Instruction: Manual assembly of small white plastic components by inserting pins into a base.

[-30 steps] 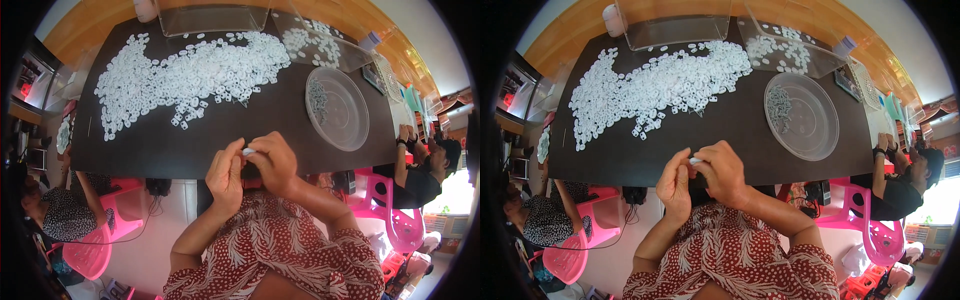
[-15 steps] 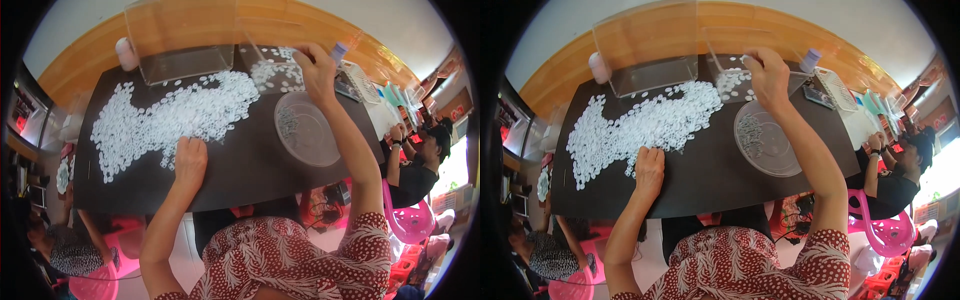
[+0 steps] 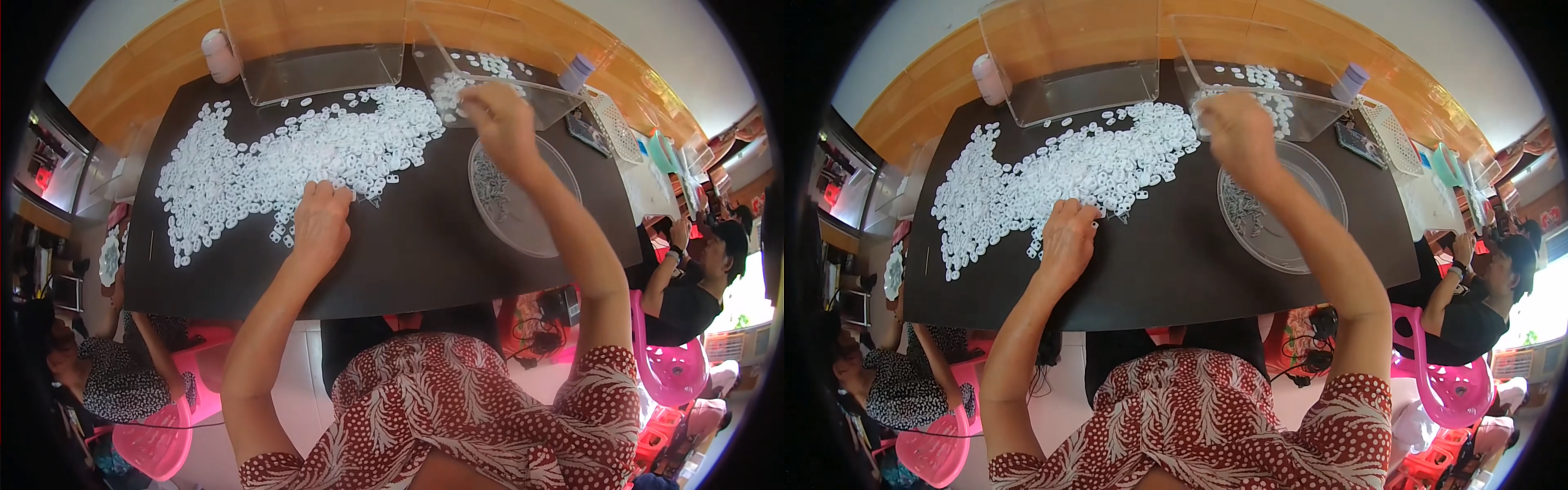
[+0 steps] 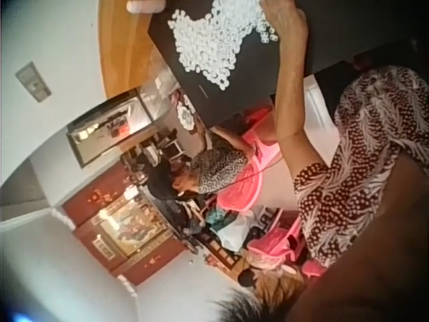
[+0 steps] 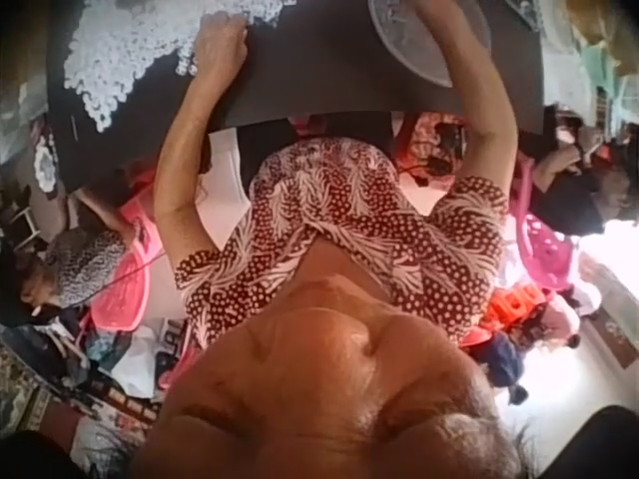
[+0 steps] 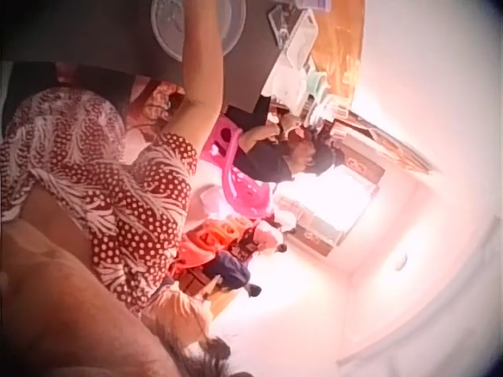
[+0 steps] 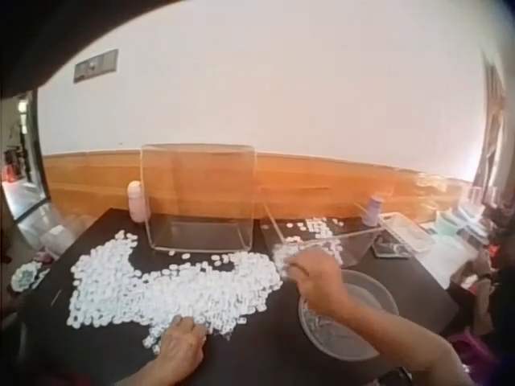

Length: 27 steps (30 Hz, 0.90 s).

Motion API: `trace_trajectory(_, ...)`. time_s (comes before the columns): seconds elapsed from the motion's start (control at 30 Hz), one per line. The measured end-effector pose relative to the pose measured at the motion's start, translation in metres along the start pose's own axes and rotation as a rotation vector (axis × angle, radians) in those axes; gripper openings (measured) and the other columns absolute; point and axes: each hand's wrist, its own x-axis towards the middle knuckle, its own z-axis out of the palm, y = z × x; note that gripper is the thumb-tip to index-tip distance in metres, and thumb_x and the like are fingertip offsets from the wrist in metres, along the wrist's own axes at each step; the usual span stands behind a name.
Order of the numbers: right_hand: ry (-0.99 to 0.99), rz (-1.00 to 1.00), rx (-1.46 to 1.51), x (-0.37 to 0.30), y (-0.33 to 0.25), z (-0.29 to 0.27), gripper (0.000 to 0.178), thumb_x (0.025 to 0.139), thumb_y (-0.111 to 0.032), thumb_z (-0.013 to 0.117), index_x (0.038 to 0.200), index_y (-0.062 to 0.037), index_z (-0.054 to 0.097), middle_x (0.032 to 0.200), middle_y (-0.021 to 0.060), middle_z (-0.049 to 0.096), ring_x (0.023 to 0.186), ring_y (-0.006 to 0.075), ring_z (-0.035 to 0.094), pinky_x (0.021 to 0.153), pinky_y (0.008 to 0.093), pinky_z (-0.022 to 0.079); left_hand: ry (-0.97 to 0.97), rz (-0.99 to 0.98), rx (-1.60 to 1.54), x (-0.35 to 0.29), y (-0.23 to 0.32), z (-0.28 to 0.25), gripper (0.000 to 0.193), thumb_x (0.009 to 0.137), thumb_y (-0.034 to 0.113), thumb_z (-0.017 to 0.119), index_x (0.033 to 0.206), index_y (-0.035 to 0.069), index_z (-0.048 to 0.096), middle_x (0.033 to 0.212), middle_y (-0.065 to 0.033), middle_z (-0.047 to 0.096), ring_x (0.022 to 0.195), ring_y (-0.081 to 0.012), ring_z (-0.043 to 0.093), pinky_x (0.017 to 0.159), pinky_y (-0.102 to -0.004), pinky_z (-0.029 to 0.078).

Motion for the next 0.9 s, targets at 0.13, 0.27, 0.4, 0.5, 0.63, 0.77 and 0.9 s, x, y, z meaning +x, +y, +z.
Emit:
trace_trajectory(0.13, -0.268, -0.03, 0.181, -0.051, -0.031, 0.032, 0.01, 0.072, -0.004, 0.065, 0.081, -0.0063, 0.066, 0.077, 0.0106, 0.062, 0.076, 0.0304, 0.057, 0.069, 0.0379, 0.046, -0.049, -0.001, 0.03, -0.009, 0.007, -0.008, 0.013, 0.065, -0.006, 0.057, 0.076, 0.003, 0.058, 0.077, -0.0141, 0.05, 0.077, -0.0321, 0.051, 0.063, -0.0417, 0.044)
trace_trajectory(0.27, -0.376, -0.06, 0.198, -0.075, -0.055, 0.057, 0.012, 0.071, -0.004, 0.068, 0.083, -0.0076, 0.067, 0.074, 0.009, 0.057, 0.074, 0.0282, 0.055, 0.064, 0.0375, 0.045, 0.002, -0.071, -0.029, -0.018, 0.019, -0.017, 0.011, 0.068, -0.003, 0.059, 0.076, 0.003, 0.056, 0.076, -0.0123, 0.051, 0.074, -0.03, 0.053, 0.059, -0.0423, 0.044)
trace_trajectory(0.4, -0.462, -0.114, 0.113, -0.079, -0.063, 0.068, 0.013, 0.07, -0.004, 0.068, 0.082, -0.0078, 0.066, 0.072, 0.009, 0.054, 0.073, 0.0281, 0.054, 0.062, 0.0383, 0.043, -0.043, -0.337, -0.394, -0.027, 0.027, -0.029, 0.01, 0.071, 0.0, 0.061, 0.078, 0.002, 0.054, 0.073, -0.0099, 0.056, 0.068, -0.0257, 0.057, 0.058, -0.0364, 0.045)
trace_trajectory(0.5, -0.454, -0.129, 0.104, -0.08, -0.057, 0.069, 0.014, 0.069, -0.003, 0.068, 0.082, -0.0076, 0.066, 0.073, 0.0089, 0.055, 0.074, 0.0282, 0.054, 0.063, 0.0384, 0.044, -0.075, -0.545, -0.648, -0.033, 0.034, -0.037, 0.012, 0.074, 0.002, 0.063, 0.083, 0.002, 0.057, 0.072, -0.0073, 0.058, 0.065, -0.0182, 0.057, 0.06, -0.0291, 0.045)
trace_trajectory(0.63, -0.393, -0.085, 0.147, -0.08, -0.052, 0.064, 0.015, 0.068, -0.002, 0.068, 0.082, -0.008, 0.065, 0.074, 0.0081, 0.055, 0.075, 0.0284, 0.054, 0.064, 0.0384, 0.044, 0.024, -0.601, -0.87, -0.045, 0.035, -0.03, 0.015, 0.077, 0.002, 0.064, 0.092, 0.001, 0.062, 0.074, -0.0018, 0.058, 0.065, -0.0074, 0.052, 0.059, -0.0223, 0.043)
trace_trajectory(0.77, -0.423, -0.038, 0.137, -0.08, -0.056, 0.058, 0.015, 0.068, -0.002, 0.068, 0.081, -0.0087, 0.065, 0.073, 0.0076, 0.055, 0.075, 0.0281, 0.054, 0.063, 0.0379, 0.044, 0.041, -0.657, -0.993, -0.051, 0.038, -0.029, 0.011, 0.081, 0.0, 0.065, 0.092, -0.001, 0.063, 0.075, 0.003, 0.057, 0.064, -0.003, 0.049, 0.057, -0.0173, 0.04)
trace_trajectory(0.9, -0.43, -0.102, 0.107, -0.08, -0.057, 0.065, 0.015, 0.068, -0.001, 0.068, 0.08, -0.009, 0.064, 0.073, 0.0074, 0.055, 0.075, 0.0282, 0.054, 0.063, 0.0374, 0.044, 0.013, -0.761, -1.13, -0.054, 0.038, -0.029, 0.011, 0.08, 0.0, 0.064, 0.091, 0.0, 0.063, 0.079, 0.0014, 0.059, 0.069, -0.0038, 0.051, 0.062, -0.0188, 0.043)
